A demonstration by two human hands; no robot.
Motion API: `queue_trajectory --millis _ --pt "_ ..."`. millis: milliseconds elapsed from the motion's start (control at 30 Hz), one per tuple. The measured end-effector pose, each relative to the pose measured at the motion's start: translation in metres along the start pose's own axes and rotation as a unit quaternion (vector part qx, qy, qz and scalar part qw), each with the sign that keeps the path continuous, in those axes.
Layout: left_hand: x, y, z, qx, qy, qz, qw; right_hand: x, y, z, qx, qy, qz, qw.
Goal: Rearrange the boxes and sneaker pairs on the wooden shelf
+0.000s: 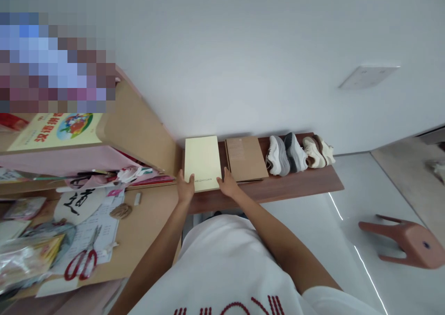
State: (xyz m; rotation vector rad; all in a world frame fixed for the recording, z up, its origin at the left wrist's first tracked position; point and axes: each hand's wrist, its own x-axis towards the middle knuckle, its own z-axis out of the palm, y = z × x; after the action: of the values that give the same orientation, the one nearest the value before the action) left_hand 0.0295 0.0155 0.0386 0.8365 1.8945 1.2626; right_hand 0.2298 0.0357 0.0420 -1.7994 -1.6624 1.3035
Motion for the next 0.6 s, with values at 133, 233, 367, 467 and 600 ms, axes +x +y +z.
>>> queue_trajectory --millis 133,233,367,467,600 --pt "-0.032 0.022 0.045 -0.049 -0.060 0.055 0.995 0.003 0.012 -0.049 -0.020 0.050 -0.055 0.997" --pt "-0.052 0.029 0.087 -0.072 -0.126 0.038 0.989 0.011 0.028 -0.087 -0.059 0.086 -0.027 0.994" --pt "-0.062 0.025 0.135 -0.083 -0.160 -0.016 0.983 0.021 0.058 -0.121 -0.109 0.112 0.022 0.987" --pt "-0.059 0.016 0.160 -0.055 -0.150 -0.068 0.985 0.025 0.078 -0.129 -0.115 0.117 0.032 0.986" --pt "-0.050 0.005 0.179 -0.027 -0.114 -0.148 0.982 0.029 0.091 -0.125 -0.103 0.108 0.033 0.988"
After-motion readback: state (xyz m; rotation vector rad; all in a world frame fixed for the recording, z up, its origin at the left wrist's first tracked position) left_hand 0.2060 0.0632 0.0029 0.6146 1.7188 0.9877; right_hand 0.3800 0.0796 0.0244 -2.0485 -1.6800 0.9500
